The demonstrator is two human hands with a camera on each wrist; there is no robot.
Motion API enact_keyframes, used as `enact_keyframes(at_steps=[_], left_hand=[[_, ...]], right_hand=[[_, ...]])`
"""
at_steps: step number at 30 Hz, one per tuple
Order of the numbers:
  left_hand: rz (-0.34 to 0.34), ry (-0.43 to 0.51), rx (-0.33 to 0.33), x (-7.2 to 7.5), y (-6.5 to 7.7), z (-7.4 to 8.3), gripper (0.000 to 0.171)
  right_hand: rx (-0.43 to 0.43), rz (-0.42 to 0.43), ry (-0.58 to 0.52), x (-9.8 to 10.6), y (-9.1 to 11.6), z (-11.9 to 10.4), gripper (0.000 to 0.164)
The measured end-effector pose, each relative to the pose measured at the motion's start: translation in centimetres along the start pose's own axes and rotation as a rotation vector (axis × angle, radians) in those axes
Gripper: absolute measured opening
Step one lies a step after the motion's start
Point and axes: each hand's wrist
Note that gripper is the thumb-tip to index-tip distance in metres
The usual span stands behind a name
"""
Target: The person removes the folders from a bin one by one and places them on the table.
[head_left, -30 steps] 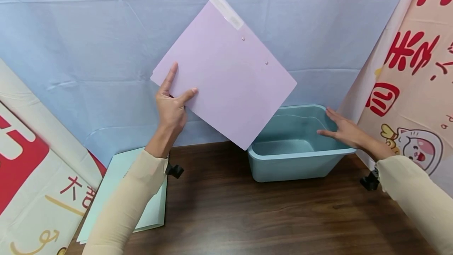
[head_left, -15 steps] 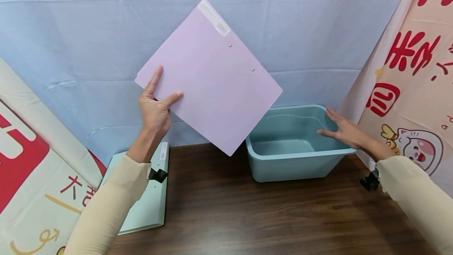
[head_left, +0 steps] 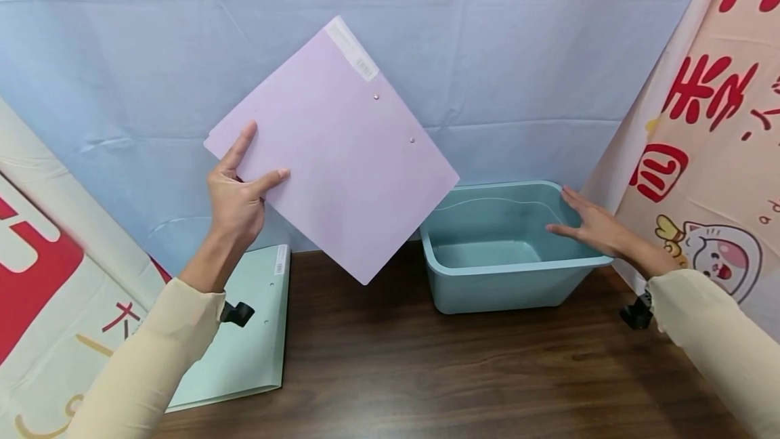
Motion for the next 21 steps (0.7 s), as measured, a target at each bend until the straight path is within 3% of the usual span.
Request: enact_keyframes(at_steps=[21], left_hand=[[-0.074, -0.036, 0.140, 4.1, 0.6, 3.5, 0.092]], right_hand=[[-0.009, -0.006, -0.006, -0.2, -0.2, 0.5, 0.106]])
Point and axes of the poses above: each hand's wrist, its own y-axis away from the middle knuckle, its own x-axis out of the back of the hand, z = x × y, and after that the axes turned 14 degrees about y, right-handed
